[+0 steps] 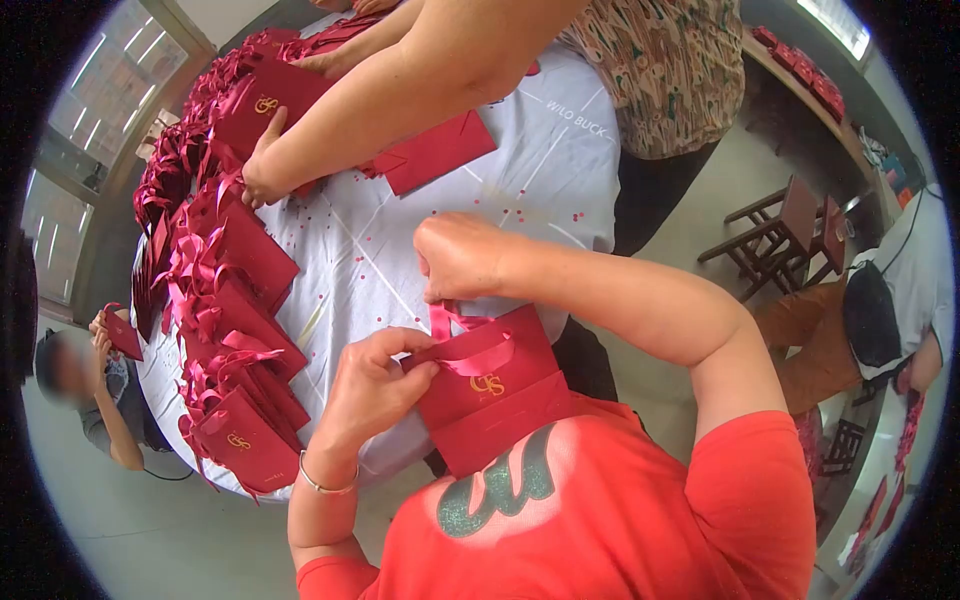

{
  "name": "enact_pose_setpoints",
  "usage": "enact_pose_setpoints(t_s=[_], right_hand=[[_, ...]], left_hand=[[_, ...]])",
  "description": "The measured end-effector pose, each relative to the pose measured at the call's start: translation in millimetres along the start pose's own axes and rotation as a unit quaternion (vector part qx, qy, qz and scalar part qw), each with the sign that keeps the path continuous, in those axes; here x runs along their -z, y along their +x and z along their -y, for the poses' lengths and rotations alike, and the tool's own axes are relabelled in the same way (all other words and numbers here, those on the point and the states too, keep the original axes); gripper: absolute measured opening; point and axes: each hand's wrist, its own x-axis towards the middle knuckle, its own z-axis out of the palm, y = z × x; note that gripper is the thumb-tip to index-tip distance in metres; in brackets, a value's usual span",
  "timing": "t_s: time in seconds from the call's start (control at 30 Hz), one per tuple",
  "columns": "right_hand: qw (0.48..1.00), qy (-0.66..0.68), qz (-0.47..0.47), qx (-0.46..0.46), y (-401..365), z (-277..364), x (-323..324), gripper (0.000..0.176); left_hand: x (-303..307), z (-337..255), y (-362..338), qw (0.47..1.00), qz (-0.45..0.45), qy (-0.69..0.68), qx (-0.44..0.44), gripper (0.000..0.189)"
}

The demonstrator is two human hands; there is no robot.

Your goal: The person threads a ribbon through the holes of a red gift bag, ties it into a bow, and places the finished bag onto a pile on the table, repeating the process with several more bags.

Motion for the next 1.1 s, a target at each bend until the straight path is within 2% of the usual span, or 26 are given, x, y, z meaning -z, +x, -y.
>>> enact_pose_setpoints(t_s=[0.07, 0.17, 0.2, 0.27, 0.3, 0.37, 0.4, 0.6, 0.67, 0.73, 0.9, 1.0, 1.07, 1.1], right_hand=[[1.000, 0.010, -0.005, 0.013, 0, 1, 1, 0.025], [0.998, 0.050, -0.013, 0.027, 1, -2, -3, 0.023], [0.998, 0.051, -0.013, 0.028, 1, -4, -3, 0.023], [0.989, 0.143, 0.003, 0.021, 4, -9, -2, 0.018], [0.989, 0.144, 0.003, 0.022, 7, -12, -4, 0.018], [0.954, 0.291, 0.047, -0.054, 13, -18, -7, 0.015], [0.954, 0.292, 0.047, -0.053, 14, -18, -7, 0.015], [0.939, 0.329, 0.005, -0.100, 15, -16, -9, 0.012], [0.921, 0.376, -0.069, -0.071, 20, -27, -18, 0.010], [0.911, 0.377, -0.130, -0.106, 27, -34, -13, 0.008], [0.899, 0.388, -0.166, -0.114, 27, -29, -13, 0.005], [0.913, 0.360, -0.148, -0.121, 25, -30, -11, 0.011], [0.898, 0.394, -0.169, -0.096, 15, -29, -4, 0.013], [0.907, 0.356, -0.205, -0.091, 9, -30, 0, 0.017]], left_hand=[[1, -3, -2, 0.989, -0.047, 0.107, -0.093, 0.032], [-2, -20, -8, 0.980, -0.065, 0.154, -0.105, 0.036], [-1, -23, -9, 0.982, -0.029, 0.164, -0.087, 0.038], [-2, -25, -7, 0.981, -0.023, 0.172, -0.082, 0.040], [-3, -25, -6, 0.981, -0.016, 0.179, -0.078, 0.041], [-6, -28, -5, 0.976, -0.007, 0.194, -0.094, 0.042], [-7, -30, -4, 0.972, 0.002, 0.208, -0.110, 0.043], [-18, -11, 4, 0.977, 0.005, 0.184, -0.110, 0.048], [-18, -11, 3, 0.979, 0.006, 0.174, -0.104, 0.047], [-18, -9, 1, 0.982, 0.008, 0.165, -0.097, 0.046], [-19, -4, 0, 0.979, -0.006, 0.167, -0.116, 0.046], [-18, -5, -1, 0.980, -0.009, 0.169, -0.104, 0.048], [-18, -7, -3, 0.980, -0.013, 0.169, -0.104, 0.049], [-17, -8, -4, 0.980, -0.013, 0.169, -0.103, 0.051]])
